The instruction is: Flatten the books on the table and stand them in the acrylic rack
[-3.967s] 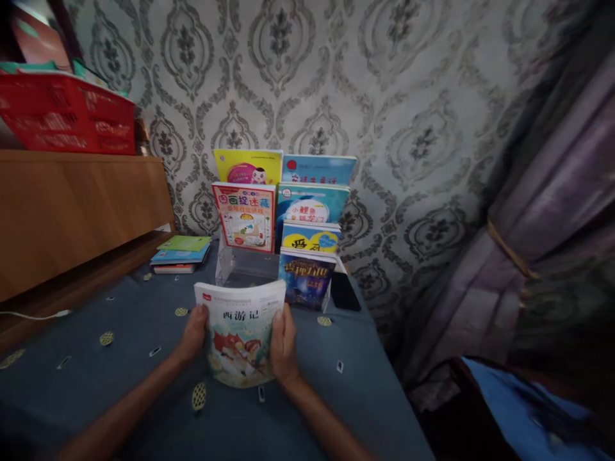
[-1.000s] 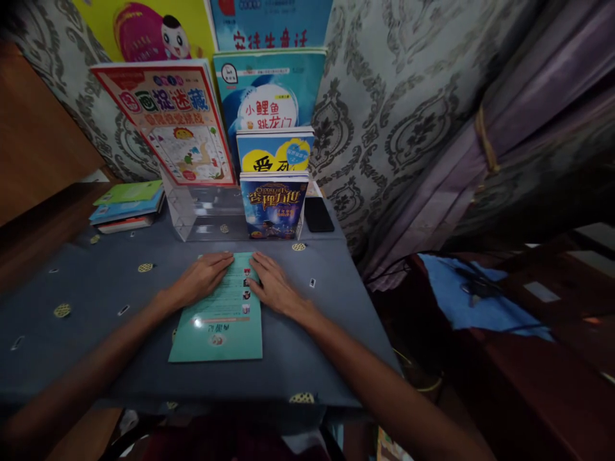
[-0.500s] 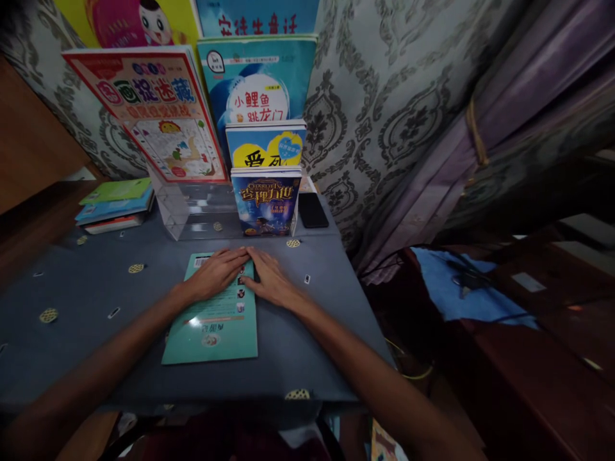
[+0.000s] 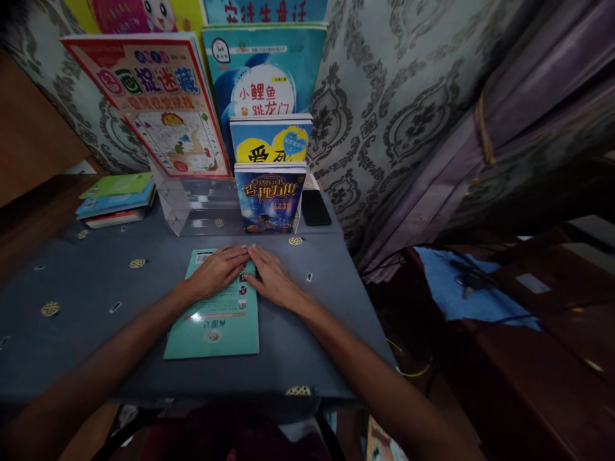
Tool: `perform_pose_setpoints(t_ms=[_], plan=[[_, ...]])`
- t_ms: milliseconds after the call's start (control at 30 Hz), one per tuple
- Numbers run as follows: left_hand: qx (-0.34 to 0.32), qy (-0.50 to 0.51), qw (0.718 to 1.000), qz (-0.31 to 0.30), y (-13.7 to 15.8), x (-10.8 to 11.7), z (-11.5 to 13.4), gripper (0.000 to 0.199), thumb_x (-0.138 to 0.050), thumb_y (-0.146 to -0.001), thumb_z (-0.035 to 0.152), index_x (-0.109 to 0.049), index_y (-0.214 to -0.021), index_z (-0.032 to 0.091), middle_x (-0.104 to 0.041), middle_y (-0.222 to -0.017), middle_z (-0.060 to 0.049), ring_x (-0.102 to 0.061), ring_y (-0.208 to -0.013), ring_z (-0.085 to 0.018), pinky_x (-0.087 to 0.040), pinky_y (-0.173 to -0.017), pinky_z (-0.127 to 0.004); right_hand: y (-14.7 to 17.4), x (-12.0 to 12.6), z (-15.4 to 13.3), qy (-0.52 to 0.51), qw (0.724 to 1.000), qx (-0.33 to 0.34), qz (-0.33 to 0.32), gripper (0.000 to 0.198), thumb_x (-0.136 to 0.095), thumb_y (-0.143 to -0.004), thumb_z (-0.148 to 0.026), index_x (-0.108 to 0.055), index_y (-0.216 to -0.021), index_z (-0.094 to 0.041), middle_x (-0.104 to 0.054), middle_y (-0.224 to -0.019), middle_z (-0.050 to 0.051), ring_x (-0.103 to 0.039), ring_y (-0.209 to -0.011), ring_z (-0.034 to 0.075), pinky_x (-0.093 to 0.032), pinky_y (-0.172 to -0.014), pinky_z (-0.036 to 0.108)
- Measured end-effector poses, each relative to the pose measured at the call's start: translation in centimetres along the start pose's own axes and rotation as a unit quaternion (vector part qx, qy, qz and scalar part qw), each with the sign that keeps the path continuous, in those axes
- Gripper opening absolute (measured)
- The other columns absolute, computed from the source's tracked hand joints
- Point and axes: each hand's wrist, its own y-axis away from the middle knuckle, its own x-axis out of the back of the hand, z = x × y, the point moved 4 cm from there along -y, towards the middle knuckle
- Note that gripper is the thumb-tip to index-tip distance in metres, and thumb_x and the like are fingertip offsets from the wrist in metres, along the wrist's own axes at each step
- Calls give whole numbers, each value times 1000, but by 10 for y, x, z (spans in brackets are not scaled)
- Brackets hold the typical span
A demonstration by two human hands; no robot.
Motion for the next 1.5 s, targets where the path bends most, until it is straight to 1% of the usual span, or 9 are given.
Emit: perform_pose_setpoints(t_ms=[167,367,533,767,967,1167,1333,1433,1500], plan=[[-32,9,998,46,2,3,2,32,-46,-101,23,-65,-126,15,-70,-127,-13,-63,-124,-25,-53,-104,-46,5,2,-4,26,1000,-8,-12,62,-45,-101,-46,-36,-154,-17,-42,-156,19,-38,-146,31,-36,-118,56],[-39,12,997,59,1,3,2,31,-47,-101,22,-67,-123,14,-71,-125,-13,-65,-122,-24,-55,-101,-46,7,0,-6,47,999,-9,-13,60,-43,-102,-45,-36,-154,-17,-43,-156,18,-39,-145,32,-36,-117,57],[-46,17,997,59,2,5,4,30,-48,-100,21,-68,-120,13,-71,-123,-14,-66,-119,-25,-55,-101,-45,9,1,-8,54,998,-11,-20,60,-42,-102,-45,-35,-155,-17,-41,-157,18,-36,-147,31,-35,-118,58],[-63,28,996,56,5,8,6,29,-49,-99,23,-71,-116,15,-73,-120,-13,-69,-112,-24,-55,-98,-43,19,7,-19,75,997,-7,-36,55,-40,-103,-41,-46,-148,-10,-46,-153,21,-39,-145,31,-36,-118,54],[-58,29,997,47,7,8,4,29,-50,-99,25,-71,-117,16,-72,-122,-13,-69,-113,-24,-54,-100,-43,20,6,-20,76,996,-11,-35,53,-43,-102,-40,-47,-148,-15,-47,-153,18,-42,-144,31,-37,-118,56],[-62,21,997,31,10,8,5,31,-50,-100,26,-68,-123,15,-70,-127,-13,-66,-119,-24,-52,-103,-44,21,7,-23,84,995,-12,-44,53,-43,-102,-38,-48,-147,-11,-47,-153,20,-41,-144,31,-37,-118,54],[-75,0,997,7,12,10,10,33,-48,-100,25,-66,-126,15,-69,-128,-13,-65,-121,-24,-51,-105,-44,28,9,-31,83,996,-6,-45,51,-42,-103,-38,-48,-147,-14,-48,-152,18,-41,-144,30,-38,-117,55],[-85,-3,996,3,13,12,16,33,-47,-100,25,-67,-125,14,-70,-126,-14,-66,-119,-25,-52,-103,-44,32,10,-35,84,995,-4,-50,51,-41,-103,-37,-49,-146,-12,-48,-151,20,-42,-144,31,-38,-117,55],[-88,-3,996,1,14,13,19,33,-48,-100,25,-67,-125,14,-70,-126,-14,-66,-118,-25,-52,-102,-44,35,10,-37,84,995,-2,-51,51,-42,-103,-37,-47,-148,-14,-48,-152,19,-42,-144,31,-38,-117,56]])
